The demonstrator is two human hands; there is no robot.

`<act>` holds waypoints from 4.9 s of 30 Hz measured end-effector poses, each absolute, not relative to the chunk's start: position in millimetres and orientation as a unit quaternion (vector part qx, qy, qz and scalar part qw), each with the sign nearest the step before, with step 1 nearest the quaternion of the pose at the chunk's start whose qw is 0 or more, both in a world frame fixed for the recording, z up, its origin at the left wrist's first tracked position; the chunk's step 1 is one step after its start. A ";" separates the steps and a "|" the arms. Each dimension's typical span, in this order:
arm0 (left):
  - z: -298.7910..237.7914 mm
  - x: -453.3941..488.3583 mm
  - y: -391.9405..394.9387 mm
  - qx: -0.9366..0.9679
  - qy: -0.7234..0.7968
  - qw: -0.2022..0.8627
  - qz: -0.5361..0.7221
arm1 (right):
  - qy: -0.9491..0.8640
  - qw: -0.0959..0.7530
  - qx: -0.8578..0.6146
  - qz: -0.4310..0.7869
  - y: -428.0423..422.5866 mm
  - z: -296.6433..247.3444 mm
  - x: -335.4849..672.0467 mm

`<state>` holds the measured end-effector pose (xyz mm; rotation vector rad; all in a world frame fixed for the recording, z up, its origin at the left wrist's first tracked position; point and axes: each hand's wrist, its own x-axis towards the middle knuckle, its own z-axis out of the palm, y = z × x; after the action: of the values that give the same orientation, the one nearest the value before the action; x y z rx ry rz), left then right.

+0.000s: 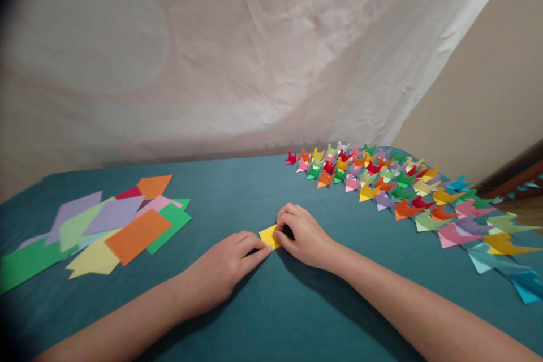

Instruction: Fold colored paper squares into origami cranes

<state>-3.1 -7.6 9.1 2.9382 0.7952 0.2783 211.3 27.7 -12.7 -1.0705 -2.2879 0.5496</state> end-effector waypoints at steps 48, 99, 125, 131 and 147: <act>19.8 2.1 -13.0 0.970 0.241 0.005 0.034 | -0.824 0.239 -0.475 0.195 29.6 -9.8 212.6; 13.7 -12.3 -12.7 0.960 0.238 0.049 0.135 | -0.924 0.009 -0.381 -0.027 -2.3 22.4 212.2; 15.3 -4.7 -8.4 0.963 0.258 -0.003 0.082 | -0.918 -0.005 -0.378 -0.121 -26.4 19.4 207.1; 15.1 -2.8 -7.9 0.962 0.255 -0.002 0.097 | -0.917 -0.008 -0.382 -0.118 -23.9 21.1 205.1; 14.5 -4.2 -9.8 0.960 0.262 -0.002 0.101 | -0.900 -0.023 -0.416 -0.130 -9.3 20.6 214.3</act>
<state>-4.2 -9.8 14.5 3.0197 0.8246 0.3162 214.3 -9.3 20.6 -1.3276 -2.8673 -0.4138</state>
